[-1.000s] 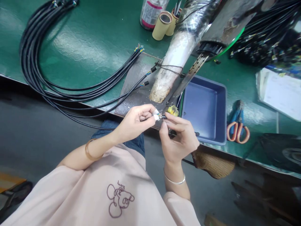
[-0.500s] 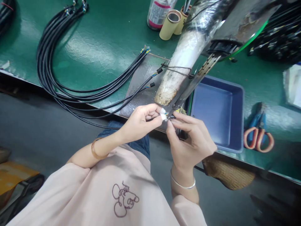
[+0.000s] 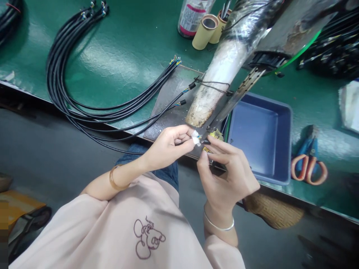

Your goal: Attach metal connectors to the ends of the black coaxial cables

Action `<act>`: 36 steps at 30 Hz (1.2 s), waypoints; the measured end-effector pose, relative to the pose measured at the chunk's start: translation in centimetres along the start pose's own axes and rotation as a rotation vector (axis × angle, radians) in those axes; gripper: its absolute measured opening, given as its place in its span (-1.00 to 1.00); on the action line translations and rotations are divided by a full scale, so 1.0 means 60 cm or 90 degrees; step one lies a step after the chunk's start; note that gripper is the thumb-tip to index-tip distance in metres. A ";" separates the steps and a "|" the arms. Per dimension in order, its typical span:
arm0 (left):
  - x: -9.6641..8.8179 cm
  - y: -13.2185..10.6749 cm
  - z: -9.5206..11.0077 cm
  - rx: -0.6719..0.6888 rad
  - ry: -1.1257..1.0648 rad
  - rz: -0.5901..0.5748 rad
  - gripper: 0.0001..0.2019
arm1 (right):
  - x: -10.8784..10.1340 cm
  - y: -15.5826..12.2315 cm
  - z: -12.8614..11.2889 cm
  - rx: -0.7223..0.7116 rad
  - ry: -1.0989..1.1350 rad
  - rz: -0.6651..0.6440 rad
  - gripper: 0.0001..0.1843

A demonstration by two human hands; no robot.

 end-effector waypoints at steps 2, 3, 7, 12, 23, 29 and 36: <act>-0.002 -0.001 0.000 -0.009 -0.005 -0.005 -0.89 | -0.001 -0.001 0.001 0.002 -0.004 -0.010 -0.81; -0.004 -0.001 0.000 -0.015 -0.007 -0.010 -0.90 | -0.001 -0.002 0.001 0.004 -0.003 -0.018 -0.80; -0.007 -0.004 0.000 -0.033 0.001 -0.031 -0.94 | 0.000 -0.003 0.004 0.012 0.011 -0.035 -0.80; -0.007 -0.006 0.005 -0.044 0.016 -0.023 -0.95 | 0.001 -0.003 0.005 -0.002 0.006 0.002 -0.80; -0.019 -0.017 0.000 -0.015 0.013 -0.039 -0.74 | -0.001 -0.034 0.023 0.113 0.213 0.114 -0.84; -0.017 -0.023 -0.003 0.030 0.063 -0.031 -0.86 | -0.010 -0.041 0.010 0.070 0.173 0.024 -0.81; -0.019 -0.028 0.000 0.104 0.169 -0.066 -0.88 | -0.015 -0.022 0.001 0.099 0.137 -0.102 -0.85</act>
Point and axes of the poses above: each hand's wrist, its own y-axis towards the middle knuckle, its own x-axis out of the palm, z = x × y, the point moved 1 cm from there along y, towards the middle knuckle, and after that the axes turned 10 degrees about y, right-handed, at the moved point
